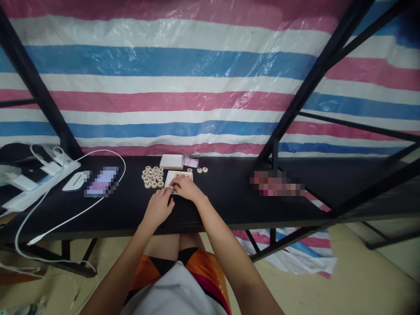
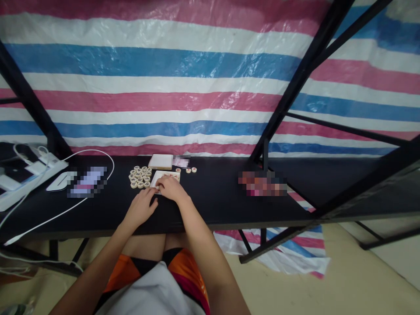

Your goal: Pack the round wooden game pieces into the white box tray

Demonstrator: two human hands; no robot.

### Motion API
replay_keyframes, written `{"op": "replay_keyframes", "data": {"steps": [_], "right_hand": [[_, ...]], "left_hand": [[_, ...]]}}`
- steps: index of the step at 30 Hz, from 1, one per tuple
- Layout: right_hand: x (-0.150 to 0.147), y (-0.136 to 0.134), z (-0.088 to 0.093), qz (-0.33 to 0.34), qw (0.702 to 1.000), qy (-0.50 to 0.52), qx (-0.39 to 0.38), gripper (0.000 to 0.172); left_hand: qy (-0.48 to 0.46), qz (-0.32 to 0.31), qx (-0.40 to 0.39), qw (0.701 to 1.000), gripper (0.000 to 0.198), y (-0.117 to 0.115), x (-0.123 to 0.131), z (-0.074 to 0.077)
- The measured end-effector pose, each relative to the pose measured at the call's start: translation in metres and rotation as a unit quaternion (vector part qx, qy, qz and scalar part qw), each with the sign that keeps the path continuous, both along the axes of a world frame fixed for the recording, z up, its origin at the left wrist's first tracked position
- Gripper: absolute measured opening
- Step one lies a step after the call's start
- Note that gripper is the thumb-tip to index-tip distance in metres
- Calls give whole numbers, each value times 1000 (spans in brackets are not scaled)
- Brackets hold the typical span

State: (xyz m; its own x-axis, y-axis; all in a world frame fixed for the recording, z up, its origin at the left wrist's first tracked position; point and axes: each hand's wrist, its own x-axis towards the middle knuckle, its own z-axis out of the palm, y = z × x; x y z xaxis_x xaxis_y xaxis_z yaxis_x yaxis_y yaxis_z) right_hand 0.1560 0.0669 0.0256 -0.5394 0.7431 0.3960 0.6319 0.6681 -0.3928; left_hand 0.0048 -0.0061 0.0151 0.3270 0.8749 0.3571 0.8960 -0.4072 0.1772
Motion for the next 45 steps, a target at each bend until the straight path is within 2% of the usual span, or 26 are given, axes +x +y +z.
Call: {"op": "replay_keyframes", "data": {"steps": [6, 10, 13, 16, 20, 23, 28, 33, 40, 45], "right_hand": [[2, 6, -3, -6, 997, 69, -46, 37], [9, 11, -3, -63, 982, 173, -46, 41], [15, 14, -3, -106, 973, 202, -39, 43], [15, 14, -6, -89, 982, 161, -33, 42], [8, 12, -8, -43, 997, 52, -22, 38], [5, 10, -7, -40, 999, 0, -18, 36], [6, 7, -3, -56, 998, -9, -14, 34], [6, 6, -4, -42, 999, 2, 11, 35], [6, 5, -1, -71, 997, -14, -21, 29], [7, 6, -1, -63, 998, -17, -9, 29]], "left_hand": [[-27, 20, 0, 999, 32, 1, 0, -2], [-45, 36, 5, 998, 32, 3, -1, -5], [-44, 34, 9, 998, 33, 3, -1, -6], [-26, 24, 10, 999, 34, 2, -1, -5], [-2, 15, 10, 1000, 33, 2, -1, -4], [1, 18, 15, 1000, 33, 3, -1, -5], [2, 20, 17, 1000, 32, 3, -2, -7], [5, 17, 20, 1000, 33, 4, -2, -7], [9, 20, 16, 1000, 33, 4, -2, -7], [14, 22, 9, 1000, 33, 3, -1, -5]]}}
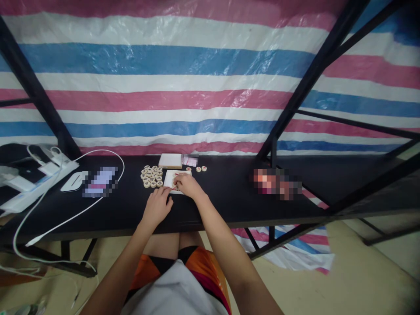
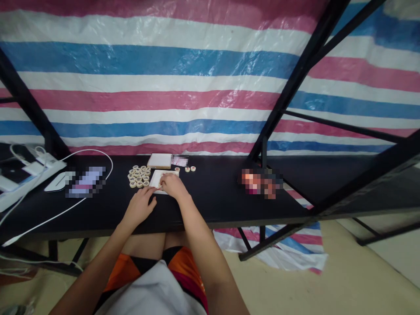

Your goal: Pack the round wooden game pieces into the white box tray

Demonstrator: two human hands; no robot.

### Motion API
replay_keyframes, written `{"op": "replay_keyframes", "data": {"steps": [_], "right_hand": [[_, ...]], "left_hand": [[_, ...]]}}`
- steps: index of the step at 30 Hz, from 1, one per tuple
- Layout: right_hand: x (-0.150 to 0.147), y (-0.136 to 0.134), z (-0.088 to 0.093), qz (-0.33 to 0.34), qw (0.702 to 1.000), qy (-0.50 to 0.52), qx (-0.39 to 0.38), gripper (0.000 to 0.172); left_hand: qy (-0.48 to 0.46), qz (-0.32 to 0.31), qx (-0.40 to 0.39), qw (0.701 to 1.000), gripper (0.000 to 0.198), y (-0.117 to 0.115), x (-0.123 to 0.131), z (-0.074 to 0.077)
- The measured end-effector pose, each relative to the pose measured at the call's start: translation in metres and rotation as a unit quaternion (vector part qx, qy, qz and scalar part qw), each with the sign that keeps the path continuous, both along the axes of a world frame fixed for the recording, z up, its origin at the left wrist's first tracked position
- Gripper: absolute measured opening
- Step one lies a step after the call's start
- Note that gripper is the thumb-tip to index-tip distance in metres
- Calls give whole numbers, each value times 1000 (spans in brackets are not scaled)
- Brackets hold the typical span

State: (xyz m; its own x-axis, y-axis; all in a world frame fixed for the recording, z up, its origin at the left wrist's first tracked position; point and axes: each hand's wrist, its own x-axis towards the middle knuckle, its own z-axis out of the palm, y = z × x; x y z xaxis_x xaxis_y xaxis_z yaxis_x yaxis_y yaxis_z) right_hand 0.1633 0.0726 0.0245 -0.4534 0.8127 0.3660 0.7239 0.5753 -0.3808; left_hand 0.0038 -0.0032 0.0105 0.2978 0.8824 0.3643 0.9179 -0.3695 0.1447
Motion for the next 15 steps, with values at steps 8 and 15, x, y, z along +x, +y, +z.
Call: {"op": "replay_keyframes", "data": {"steps": [8, 15], "right_hand": [[0, 0, 6, -6, 997, -68, 40, 26], [1, 4, 1, -35, 995, -87, 21, 27]], "left_hand": [[0, 1, -1, 1000, 33, 1, 0, 0], [3, -1, 7, 1000, 33, 0, 0, -1]]}}
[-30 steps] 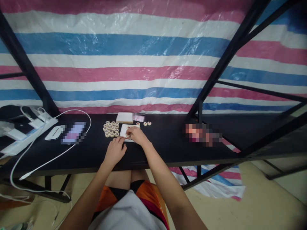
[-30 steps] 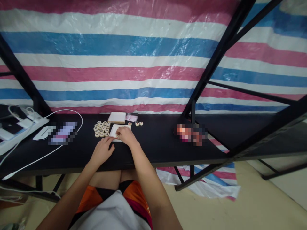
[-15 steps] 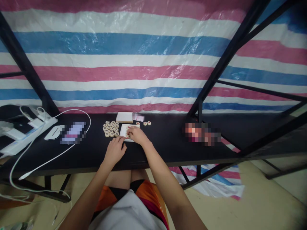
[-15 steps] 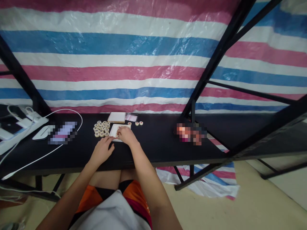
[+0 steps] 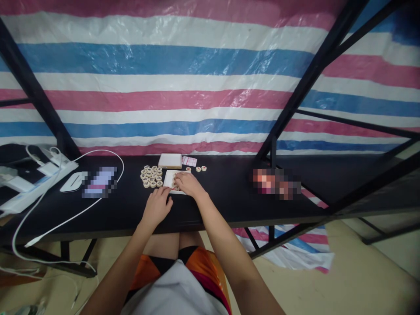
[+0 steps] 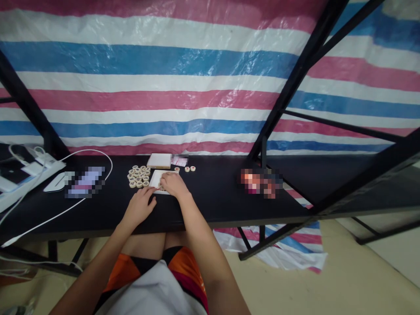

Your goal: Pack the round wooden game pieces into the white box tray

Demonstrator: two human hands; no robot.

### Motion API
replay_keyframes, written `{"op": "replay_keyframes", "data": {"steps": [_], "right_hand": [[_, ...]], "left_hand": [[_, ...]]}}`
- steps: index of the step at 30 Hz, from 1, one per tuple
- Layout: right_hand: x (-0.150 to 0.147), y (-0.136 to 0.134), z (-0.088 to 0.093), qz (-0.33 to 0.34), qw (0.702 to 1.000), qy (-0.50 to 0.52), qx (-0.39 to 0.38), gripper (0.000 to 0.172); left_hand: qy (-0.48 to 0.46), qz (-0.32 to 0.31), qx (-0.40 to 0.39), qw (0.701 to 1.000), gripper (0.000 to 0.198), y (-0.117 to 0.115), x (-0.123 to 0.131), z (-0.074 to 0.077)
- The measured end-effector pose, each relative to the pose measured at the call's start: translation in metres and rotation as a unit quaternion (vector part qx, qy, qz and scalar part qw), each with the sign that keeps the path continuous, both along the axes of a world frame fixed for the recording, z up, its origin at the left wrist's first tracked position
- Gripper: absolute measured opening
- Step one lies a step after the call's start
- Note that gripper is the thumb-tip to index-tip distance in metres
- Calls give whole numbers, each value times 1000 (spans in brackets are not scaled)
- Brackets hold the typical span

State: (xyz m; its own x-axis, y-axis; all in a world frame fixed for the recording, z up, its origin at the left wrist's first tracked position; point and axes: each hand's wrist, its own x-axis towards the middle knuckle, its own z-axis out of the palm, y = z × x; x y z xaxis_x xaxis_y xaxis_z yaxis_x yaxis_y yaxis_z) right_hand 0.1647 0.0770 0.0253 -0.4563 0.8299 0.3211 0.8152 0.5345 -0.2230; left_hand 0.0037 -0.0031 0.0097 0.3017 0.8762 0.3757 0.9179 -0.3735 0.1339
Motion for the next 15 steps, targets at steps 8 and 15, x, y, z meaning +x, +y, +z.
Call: {"op": "replay_keyframes", "data": {"steps": [8, 15], "right_hand": [[8, 3, -1, -31, 996, 87, 15, 28], [36, 10, -9, -259, 959, 108, -25, 38]], "left_hand": [[-8, -2, 9, 1000, 33, 1, -1, -3], [-23, -5, 2, 1000, 34, 2, -1, -2]]}}
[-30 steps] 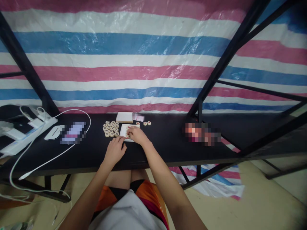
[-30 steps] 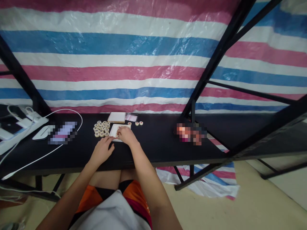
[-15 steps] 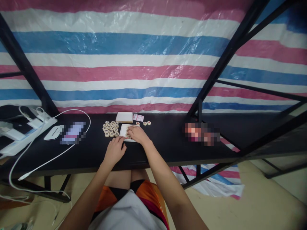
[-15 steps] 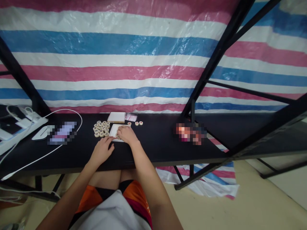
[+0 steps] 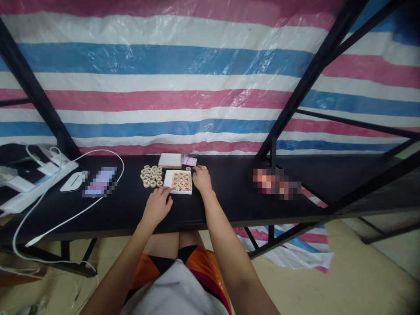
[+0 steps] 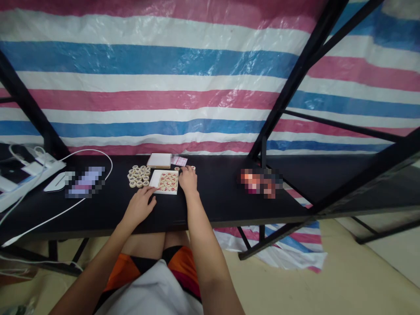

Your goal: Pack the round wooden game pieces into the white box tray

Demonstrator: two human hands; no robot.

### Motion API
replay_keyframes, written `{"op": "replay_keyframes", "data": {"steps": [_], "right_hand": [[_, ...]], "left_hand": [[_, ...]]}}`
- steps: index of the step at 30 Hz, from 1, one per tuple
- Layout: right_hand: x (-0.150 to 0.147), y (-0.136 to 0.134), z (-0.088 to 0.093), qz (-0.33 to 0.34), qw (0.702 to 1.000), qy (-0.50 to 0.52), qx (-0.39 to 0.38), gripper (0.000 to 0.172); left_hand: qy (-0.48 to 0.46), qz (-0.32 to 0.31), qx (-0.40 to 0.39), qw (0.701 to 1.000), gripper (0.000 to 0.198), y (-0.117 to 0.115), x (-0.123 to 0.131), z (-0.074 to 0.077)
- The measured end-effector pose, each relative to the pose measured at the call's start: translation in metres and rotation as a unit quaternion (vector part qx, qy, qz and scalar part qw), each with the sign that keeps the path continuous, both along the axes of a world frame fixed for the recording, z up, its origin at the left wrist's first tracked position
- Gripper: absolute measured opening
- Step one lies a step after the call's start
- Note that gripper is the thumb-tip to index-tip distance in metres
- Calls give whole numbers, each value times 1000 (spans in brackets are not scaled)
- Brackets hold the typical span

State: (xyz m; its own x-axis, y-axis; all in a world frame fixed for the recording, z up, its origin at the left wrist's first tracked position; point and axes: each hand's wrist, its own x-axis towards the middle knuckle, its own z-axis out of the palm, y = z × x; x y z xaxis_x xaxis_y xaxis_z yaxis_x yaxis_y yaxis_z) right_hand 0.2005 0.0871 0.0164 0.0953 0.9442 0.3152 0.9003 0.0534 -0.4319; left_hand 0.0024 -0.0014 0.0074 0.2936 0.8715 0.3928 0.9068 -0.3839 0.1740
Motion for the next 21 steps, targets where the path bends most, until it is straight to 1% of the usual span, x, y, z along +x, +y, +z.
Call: {"op": "replay_keyframes", "data": {"steps": [2, 4, 6, 11, 14, 17, 21], "right_hand": [[3, 0, -3, -19, 999, -13, -40, 40], [3, 0, -5, -22, 998, -25, -60, 39], [2, 0, -5, -31, 998, -29, -56, 39], [2, 3, -7, -79, 996, -21, -30, 41], [4, 6, -10, -86, 996, -25, -25, 40], [4, 9, -13, -87, 995, -34, -30, 36], [5, 10, -14, -108, 994, -23, -12, 28]], "left_hand": [[-3, 0, 0, 1000, 33, 0, 0, 0], [-8, -3, 0, 1000, 33, 0, 0, 0], [-13, -7, -2, 1000, 33, 0, 0, 0], [-22, -12, -3, 1000, 33, -1, 1, 1], [-31, -23, -6, 999, 32, -1, 1, 2], [-42, -38, -8, 998, 32, -2, 1, 2], [-47, -42, -11, 998, 32, -2, 1, 2]]}}
